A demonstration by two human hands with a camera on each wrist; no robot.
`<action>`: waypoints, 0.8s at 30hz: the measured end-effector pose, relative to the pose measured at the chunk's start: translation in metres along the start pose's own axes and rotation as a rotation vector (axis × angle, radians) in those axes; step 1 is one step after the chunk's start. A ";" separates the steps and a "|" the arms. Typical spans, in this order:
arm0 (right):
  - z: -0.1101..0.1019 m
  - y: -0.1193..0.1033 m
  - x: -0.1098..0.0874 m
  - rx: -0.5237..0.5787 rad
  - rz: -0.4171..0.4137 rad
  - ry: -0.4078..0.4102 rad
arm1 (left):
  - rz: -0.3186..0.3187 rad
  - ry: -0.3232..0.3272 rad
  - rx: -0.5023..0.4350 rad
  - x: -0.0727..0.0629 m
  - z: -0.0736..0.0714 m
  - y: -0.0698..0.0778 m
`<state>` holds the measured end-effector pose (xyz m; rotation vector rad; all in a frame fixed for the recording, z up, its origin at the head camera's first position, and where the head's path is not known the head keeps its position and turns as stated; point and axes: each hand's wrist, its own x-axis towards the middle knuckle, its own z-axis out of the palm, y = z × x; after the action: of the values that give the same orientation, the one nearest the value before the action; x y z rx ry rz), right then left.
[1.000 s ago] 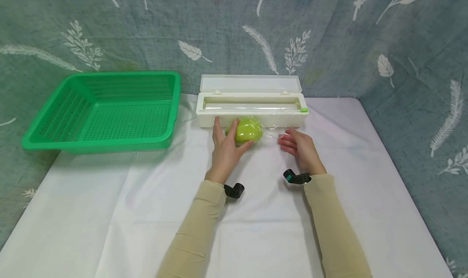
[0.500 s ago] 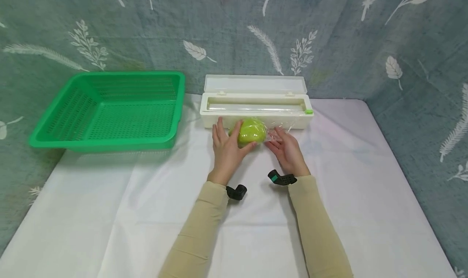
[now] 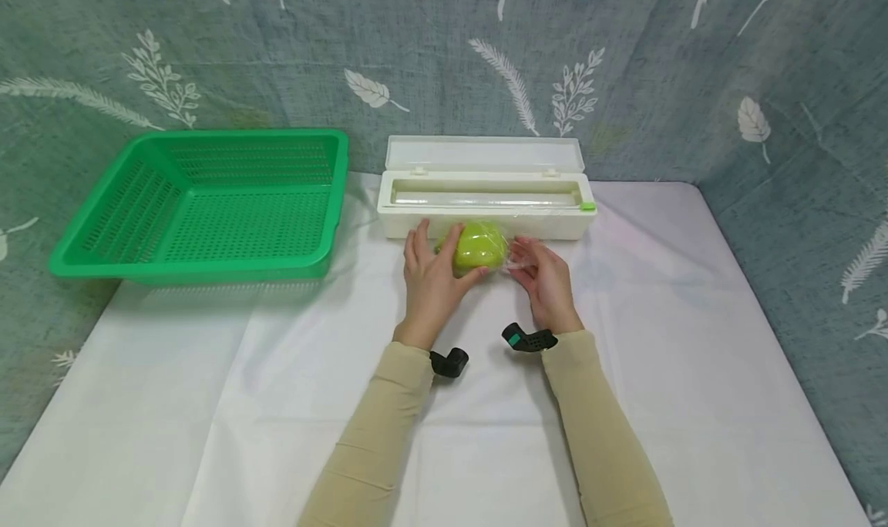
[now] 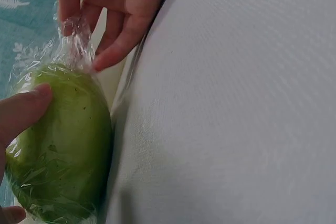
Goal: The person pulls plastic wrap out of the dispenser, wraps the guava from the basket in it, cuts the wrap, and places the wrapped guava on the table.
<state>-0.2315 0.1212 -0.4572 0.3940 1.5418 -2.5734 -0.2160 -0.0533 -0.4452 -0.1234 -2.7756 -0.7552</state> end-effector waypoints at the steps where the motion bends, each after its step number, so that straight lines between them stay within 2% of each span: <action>1: 0.000 -0.001 0.000 -0.016 -0.005 0.009 | 0.003 0.001 0.004 0.000 0.000 0.001; 4: 0.000 -0.003 -0.001 -0.032 -0.009 0.014 | 0.012 0.008 0.007 0.000 0.000 0.003; 10: 0.003 -0.004 -0.003 0.013 -0.036 -0.046 | 0.015 0.010 0.009 0.000 0.000 0.004; 15: 0.008 -0.003 -0.004 -0.055 -0.087 -0.053 | 0.026 0.018 0.018 0.000 0.000 0.004; 19: 0.011 -0.002 -0.003 -0.206 -0.160 -0.015 | 0.033 0.015 0.020 0.001 0.001 0.005; 24: 0.014 0.000 -0.007 -0.581 -0.316 0.022 | 0.042 0.010 0.031 0.001 0.001 0.008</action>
<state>-0.2270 0.1083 -0.4486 0.1191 2.4082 -2.1534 -0.2161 -0.0458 -0.4415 -0.1704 -2.7648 -0.7009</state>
